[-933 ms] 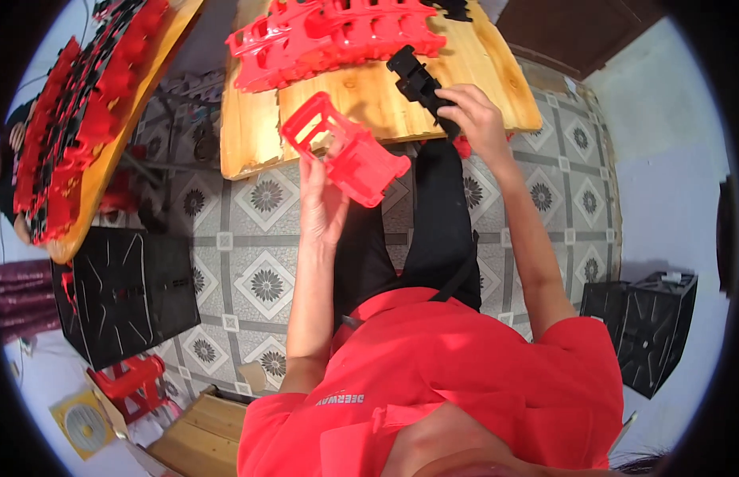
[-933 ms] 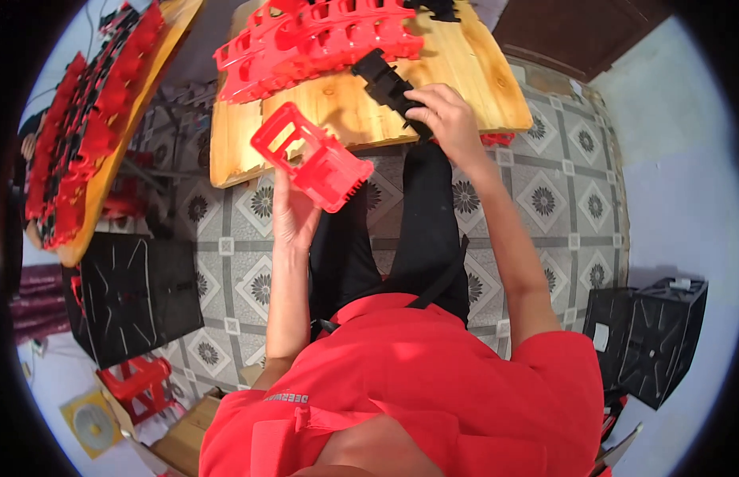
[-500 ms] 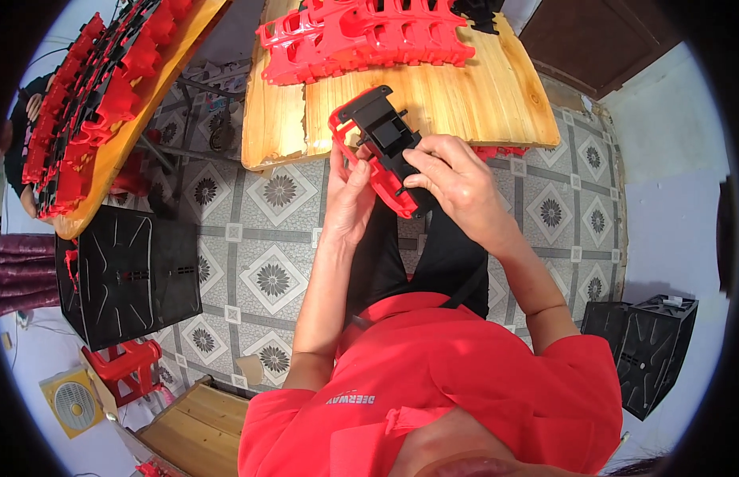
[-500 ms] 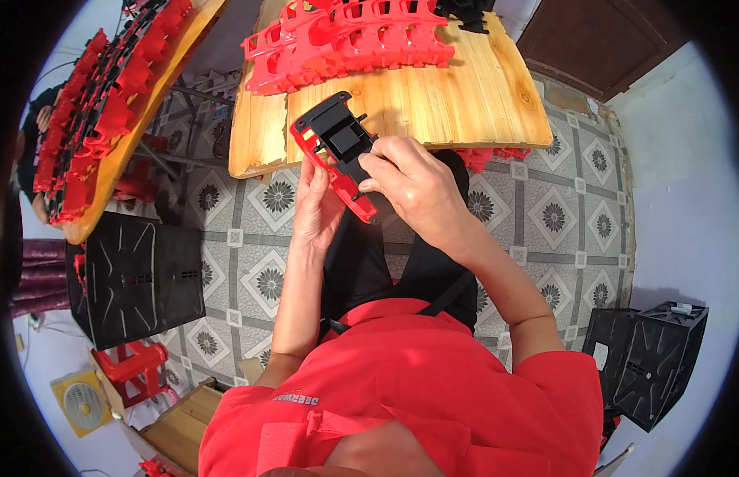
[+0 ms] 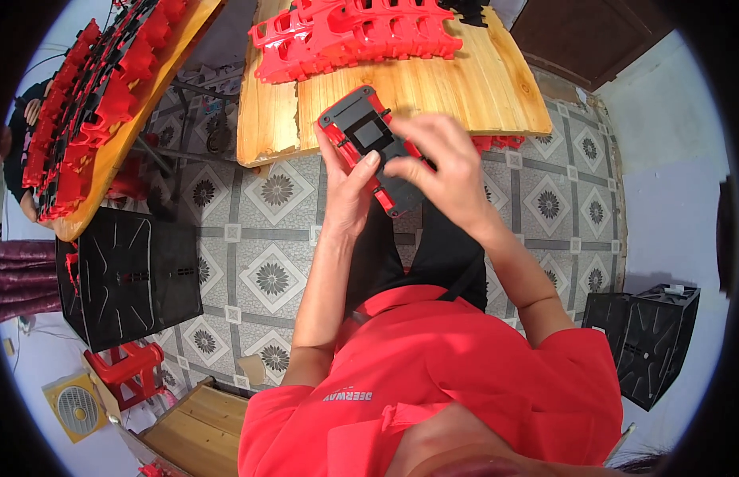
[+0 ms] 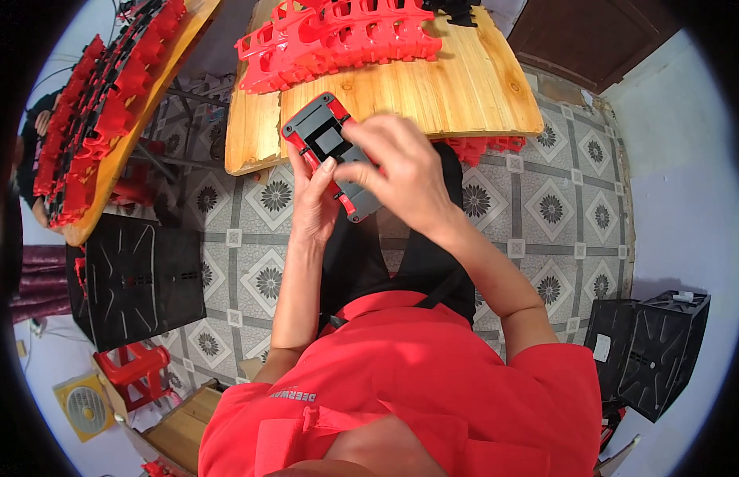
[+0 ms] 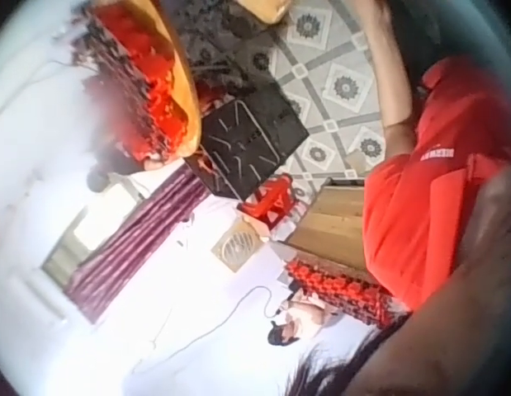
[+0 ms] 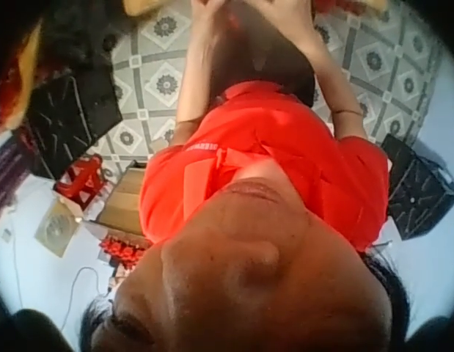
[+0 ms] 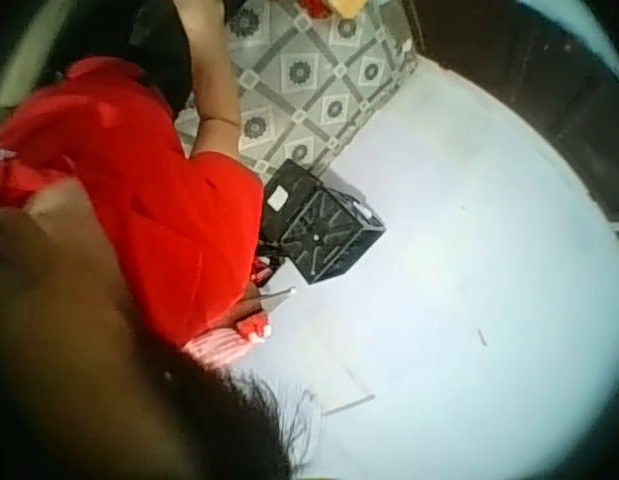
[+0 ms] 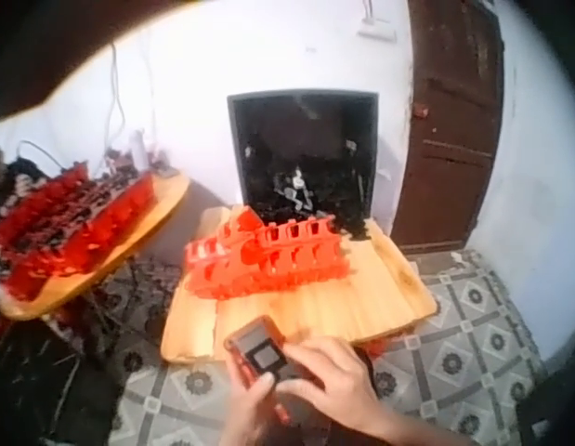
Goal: The person sits down and assembles plastic parts by fitting black components into red frames by hand. The person transfers the assembled parts onto a nearby table before gathering more frames to assemble additional pieces.
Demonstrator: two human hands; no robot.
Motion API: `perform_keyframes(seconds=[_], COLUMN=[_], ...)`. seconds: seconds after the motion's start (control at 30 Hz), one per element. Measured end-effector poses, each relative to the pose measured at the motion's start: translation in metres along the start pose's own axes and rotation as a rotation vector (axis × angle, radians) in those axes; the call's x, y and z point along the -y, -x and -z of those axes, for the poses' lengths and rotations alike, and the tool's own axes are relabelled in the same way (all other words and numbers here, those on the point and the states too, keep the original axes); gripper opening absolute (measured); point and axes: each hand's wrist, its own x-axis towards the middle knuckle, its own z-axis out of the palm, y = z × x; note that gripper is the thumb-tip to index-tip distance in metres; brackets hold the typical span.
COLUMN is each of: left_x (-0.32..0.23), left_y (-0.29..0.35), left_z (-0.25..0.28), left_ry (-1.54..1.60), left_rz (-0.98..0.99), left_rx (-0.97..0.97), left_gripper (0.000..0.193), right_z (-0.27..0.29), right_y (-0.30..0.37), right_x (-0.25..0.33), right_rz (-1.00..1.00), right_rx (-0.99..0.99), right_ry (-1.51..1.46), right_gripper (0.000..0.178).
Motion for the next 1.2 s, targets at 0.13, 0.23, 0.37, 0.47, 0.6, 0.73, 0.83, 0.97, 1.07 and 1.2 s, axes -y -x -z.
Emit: perform_keyframes(seconds=[0.13,0.23,0.37,0.47,0.6,0.73,0.83,0.97,1.07,1.2], left_x=[-0.001,0.013,0.003,-0.015,-0.02,-0.063,-0.087,-0.112,-0.123,-0.135], left_y=[0.007,0.005,0.014,0.017,0.016,-0.002,-0.033,-0.066,-0.094,-0.129], left_z=[-0.006,-0.004,-0.006,-0.002,0.026,0.064,0.103,0.121,0.14,0.161], left_ry=[-0.029,-0.184,-0.475,0.041,-0.124,-0.076,0.028,0.245,0.209,0.05], left_rz=[-0.026,-0.15,-0.377,-0.256,-0.329,-0.388,-0.33,-0.141,-0.094,-0.087], left_rx=[0.036,-0.086,-0.149,-0.354,-0.414,-0.615,-0.688,-0.521,-0.483,-0.409], left_gripper=[0.093,0.078,0.065,0.046,0.048,0.05,0.05,0.053,0.049,0.044], right_z=[-0.012,-0.025,-0.026,-0.027,-0.031,-0.068,-0.146,-0.204,-0.212,-0.193], right_y=[-0.009,-0.009,0.007,0.019,-0.003,-0.067,-0.132,-0.177,-0.174,-0.162], right_x=[-0.013,-0.017,-0.03,0.003,0.001,-0.01,-0.024,-0.056,-0.074,-0.078], right_rz=[-0.463,-0.424,-0.326,-0.332,-0.278,-0.07,0.261,0.261,0.31,0.284], right_rx=[0.002,0.138,0.227,0.356,0.516,0.37,0.284,0.504,0.506,0.484], right_ry=[-0.472,-0.488,-0.545,-0.689,-0.582,-0.29,0.221,0.589,0.709,0.692], right_gripper=[0.049,0.05,0.063,0.078,0.075,0.063,0.06,0.059,0.047,0.035])
